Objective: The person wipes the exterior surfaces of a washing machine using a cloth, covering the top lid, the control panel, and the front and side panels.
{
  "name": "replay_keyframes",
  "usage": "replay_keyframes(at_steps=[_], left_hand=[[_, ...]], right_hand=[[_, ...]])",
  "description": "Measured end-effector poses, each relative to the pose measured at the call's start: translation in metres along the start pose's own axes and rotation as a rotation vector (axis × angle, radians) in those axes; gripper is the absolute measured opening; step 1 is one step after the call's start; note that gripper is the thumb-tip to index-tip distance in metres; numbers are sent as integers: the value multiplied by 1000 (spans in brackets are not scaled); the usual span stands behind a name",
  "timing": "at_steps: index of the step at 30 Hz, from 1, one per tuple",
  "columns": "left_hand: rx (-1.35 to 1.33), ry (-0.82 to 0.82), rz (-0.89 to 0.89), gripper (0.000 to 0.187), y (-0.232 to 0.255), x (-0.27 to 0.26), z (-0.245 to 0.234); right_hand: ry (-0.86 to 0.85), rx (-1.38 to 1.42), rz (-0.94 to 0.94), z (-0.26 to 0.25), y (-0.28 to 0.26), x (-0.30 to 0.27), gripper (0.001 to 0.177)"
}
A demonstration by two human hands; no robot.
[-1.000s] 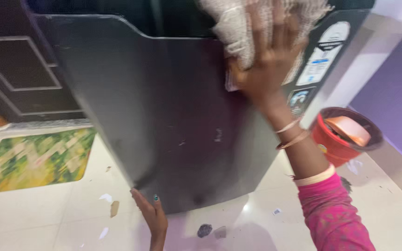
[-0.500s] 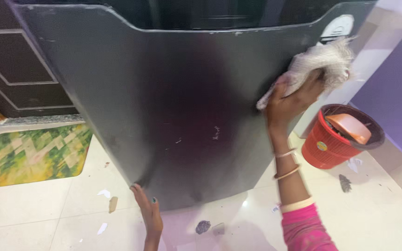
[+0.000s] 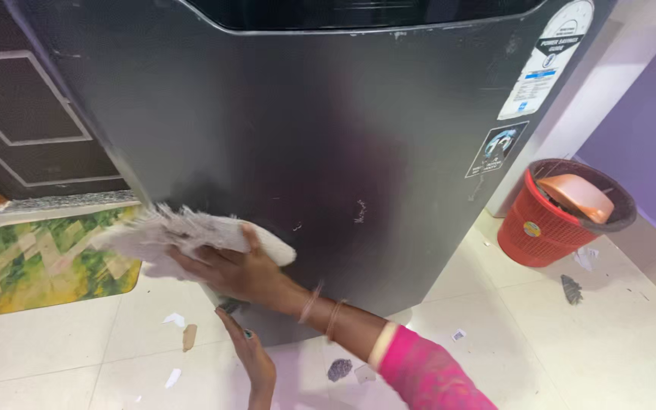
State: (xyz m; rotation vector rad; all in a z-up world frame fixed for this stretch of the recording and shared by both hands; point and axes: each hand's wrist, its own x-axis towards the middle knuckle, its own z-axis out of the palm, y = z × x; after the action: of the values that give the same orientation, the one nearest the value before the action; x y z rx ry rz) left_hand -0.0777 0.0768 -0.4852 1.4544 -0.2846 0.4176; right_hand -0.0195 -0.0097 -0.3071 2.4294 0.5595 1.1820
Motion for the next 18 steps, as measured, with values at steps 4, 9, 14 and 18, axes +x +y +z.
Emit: replay_keyframes(at_steps=[4, 9, 14, 18], left_hand=[[89, 21, -37, 91, 0, 0, 3], [164, -26, 48, 85, -5, -2, -1], [48, -3, -88, 83, -4, -1, 1], [-6, -9, 9, 90, -5, -2, 1]], right_hand=[[-353, 214, 196, 6, 70, -80, 72], [533, 152, 577, 29, 209, -190, 111], [591, 121, 939, 23, 286, -275, 83], [582, 122, 1036, 53, 241, -301, 84]])
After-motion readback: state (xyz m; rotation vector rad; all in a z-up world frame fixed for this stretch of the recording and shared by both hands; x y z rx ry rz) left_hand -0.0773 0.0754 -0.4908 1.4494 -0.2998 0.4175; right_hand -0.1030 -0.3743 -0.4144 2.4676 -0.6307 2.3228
